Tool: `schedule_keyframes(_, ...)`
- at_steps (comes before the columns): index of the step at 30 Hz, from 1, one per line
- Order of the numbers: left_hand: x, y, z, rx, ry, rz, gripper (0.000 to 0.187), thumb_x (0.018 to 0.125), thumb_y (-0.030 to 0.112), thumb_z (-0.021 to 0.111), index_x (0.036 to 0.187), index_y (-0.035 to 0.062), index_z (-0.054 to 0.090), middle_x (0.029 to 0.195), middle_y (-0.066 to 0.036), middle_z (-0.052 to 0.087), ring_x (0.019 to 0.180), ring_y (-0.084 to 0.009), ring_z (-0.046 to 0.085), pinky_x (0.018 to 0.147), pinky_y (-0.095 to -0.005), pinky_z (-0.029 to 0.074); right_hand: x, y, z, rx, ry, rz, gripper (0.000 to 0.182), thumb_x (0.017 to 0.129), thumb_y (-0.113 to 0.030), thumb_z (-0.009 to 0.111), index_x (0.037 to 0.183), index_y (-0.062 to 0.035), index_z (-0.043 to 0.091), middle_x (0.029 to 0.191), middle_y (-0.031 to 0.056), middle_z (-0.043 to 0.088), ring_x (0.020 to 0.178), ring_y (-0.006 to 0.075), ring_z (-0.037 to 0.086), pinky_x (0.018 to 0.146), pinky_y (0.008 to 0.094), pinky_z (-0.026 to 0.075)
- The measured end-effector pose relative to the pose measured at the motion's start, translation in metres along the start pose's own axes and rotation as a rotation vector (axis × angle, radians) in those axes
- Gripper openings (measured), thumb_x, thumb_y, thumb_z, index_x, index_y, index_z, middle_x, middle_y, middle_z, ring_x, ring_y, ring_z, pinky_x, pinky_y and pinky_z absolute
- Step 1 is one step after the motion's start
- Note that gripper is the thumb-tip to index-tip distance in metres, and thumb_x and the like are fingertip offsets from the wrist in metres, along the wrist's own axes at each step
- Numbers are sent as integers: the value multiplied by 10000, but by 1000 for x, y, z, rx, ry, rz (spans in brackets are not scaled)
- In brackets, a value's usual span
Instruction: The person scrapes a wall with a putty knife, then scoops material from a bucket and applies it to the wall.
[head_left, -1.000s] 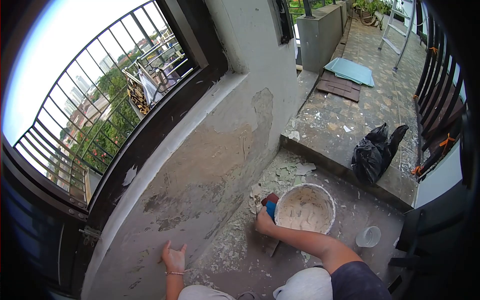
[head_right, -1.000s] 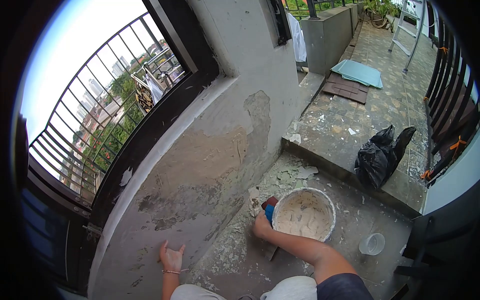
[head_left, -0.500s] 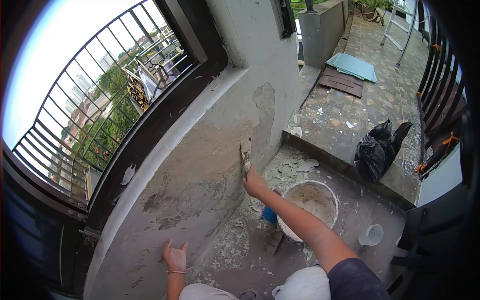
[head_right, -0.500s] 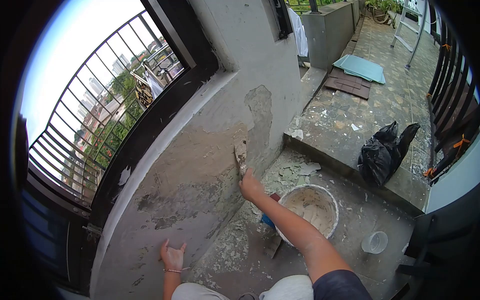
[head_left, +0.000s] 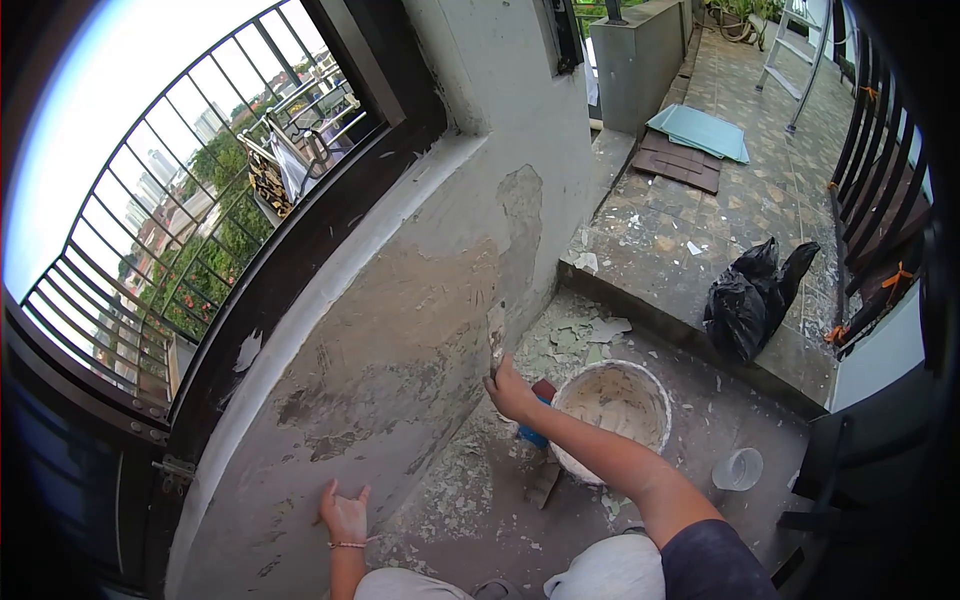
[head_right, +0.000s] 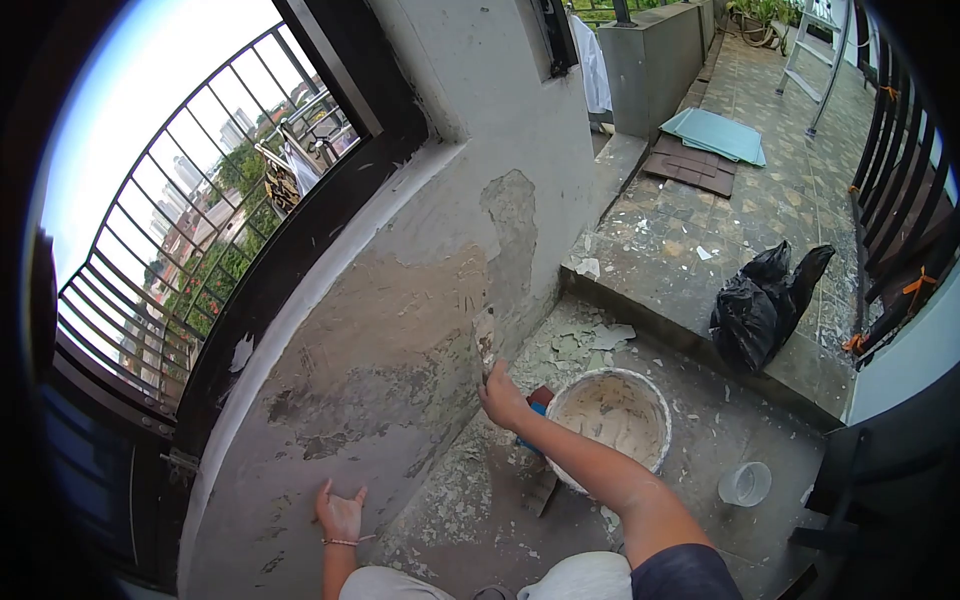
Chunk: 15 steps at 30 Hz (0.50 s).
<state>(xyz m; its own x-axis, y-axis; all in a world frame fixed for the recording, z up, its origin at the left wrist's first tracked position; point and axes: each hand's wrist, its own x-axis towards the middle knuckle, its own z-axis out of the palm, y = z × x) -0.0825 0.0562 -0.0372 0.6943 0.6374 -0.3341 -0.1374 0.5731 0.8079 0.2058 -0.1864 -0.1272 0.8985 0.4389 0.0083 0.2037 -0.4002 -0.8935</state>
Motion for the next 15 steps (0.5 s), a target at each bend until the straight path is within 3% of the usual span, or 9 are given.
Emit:
schedule_keyframes(1,0,0,1,1,15,10,570,858,245,555,1329,88,275,1401,-56,245,1293,-210,226,1038,-569,203,13,-13,-9,-13,94,-31,482,868,-153,500,1147,122,221,929,370,549,869,507,563,770,520,450)
schedule_keyframes(6,3,-2,-2,3,43,13,595,856,240,555,1347,94,253,1408,-53,225,1297,-215,215,1042,-570,197,45,-32,-20,-109,-117,147,532,868,-143,466,1218,134,179,1028,363,543,952,485,557,825,495,442)
schedule_keyframes(10,-2,-5,16,112,158,64,597,838,266,553,1329,84,267,1386,-87,286,1271,-277,302,1049,-558,187,23,21,32,-205,-351,150,583,879,-201,476,1199,170,161,965,339,581,929,464,582,862,483,427)
schedule_keyframes(15,10,-16,-7,217,111,-71,616,833,249,559,1336,66,253,1371,-111,278,1278,-278,289,1042,-564,210,-41,68,52,-244,-758,267,559,882,-254,483,1193,119,208,900,263,573,789,385,579,709,460,445)
